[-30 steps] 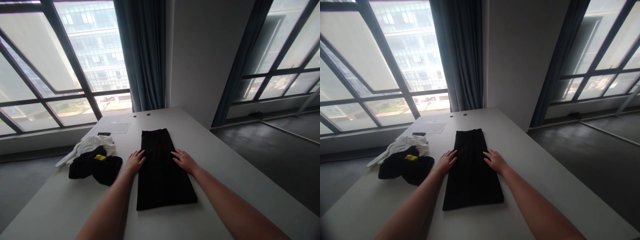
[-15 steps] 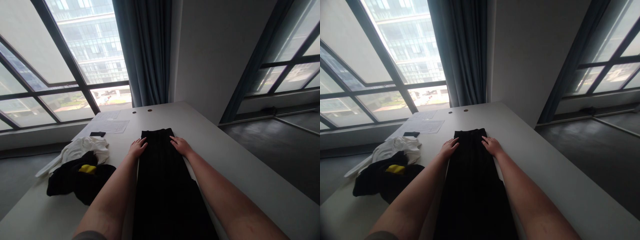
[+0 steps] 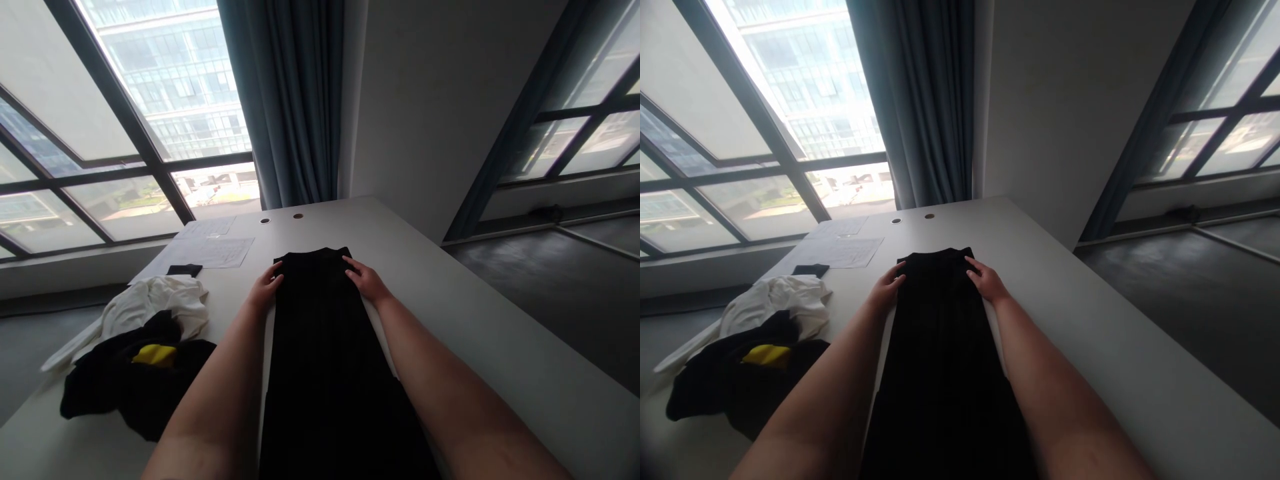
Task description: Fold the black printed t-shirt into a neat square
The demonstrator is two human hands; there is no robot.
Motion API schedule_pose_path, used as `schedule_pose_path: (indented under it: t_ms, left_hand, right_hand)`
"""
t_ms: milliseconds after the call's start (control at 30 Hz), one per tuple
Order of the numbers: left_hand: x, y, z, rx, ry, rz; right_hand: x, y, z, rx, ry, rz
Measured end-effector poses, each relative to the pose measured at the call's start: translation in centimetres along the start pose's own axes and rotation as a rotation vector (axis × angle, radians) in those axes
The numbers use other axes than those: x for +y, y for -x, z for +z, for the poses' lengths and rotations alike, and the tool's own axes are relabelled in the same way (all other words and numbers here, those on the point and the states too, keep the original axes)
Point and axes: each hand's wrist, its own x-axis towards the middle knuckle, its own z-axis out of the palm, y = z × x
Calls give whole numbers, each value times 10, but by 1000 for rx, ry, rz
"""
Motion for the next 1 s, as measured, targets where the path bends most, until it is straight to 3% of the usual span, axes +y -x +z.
schedule_pose_path:
  t_ms: [100,167,267,433,500,600,733,833,1000]
  left_hand:
    - [2,19,5,-17,333,47]
    - [7,32,9,-23,409,69]
    - [17,47,10,34,379,86]
    - [24,70,0,243,343,103]
    - [24,84,-4,235,355,121]
    - [26,112,-10,79,202,124]
    - [30,146,-15,-140,-140,170]
    - [34,158,-17,-154,-236,208]
    - [40,160,-16,-99,-333,239]
  right_hand:
    - [-4,12,-1,46,-180,-54]
    - [-9,19,1,71,-217,-84]
    - [-17,30,4,121,-213,-69]
    - [-30,62,1,238,-236,-50]
    - [-34,80,-4,235,-245,-50]
    - [-37,110,-15,144,-233,-68]
    - [-42,141,-32,-102,-33,-122]
    - [-45,149,-39,-250,89,-182]
    - [-45,148,-41,-261,116,-194]
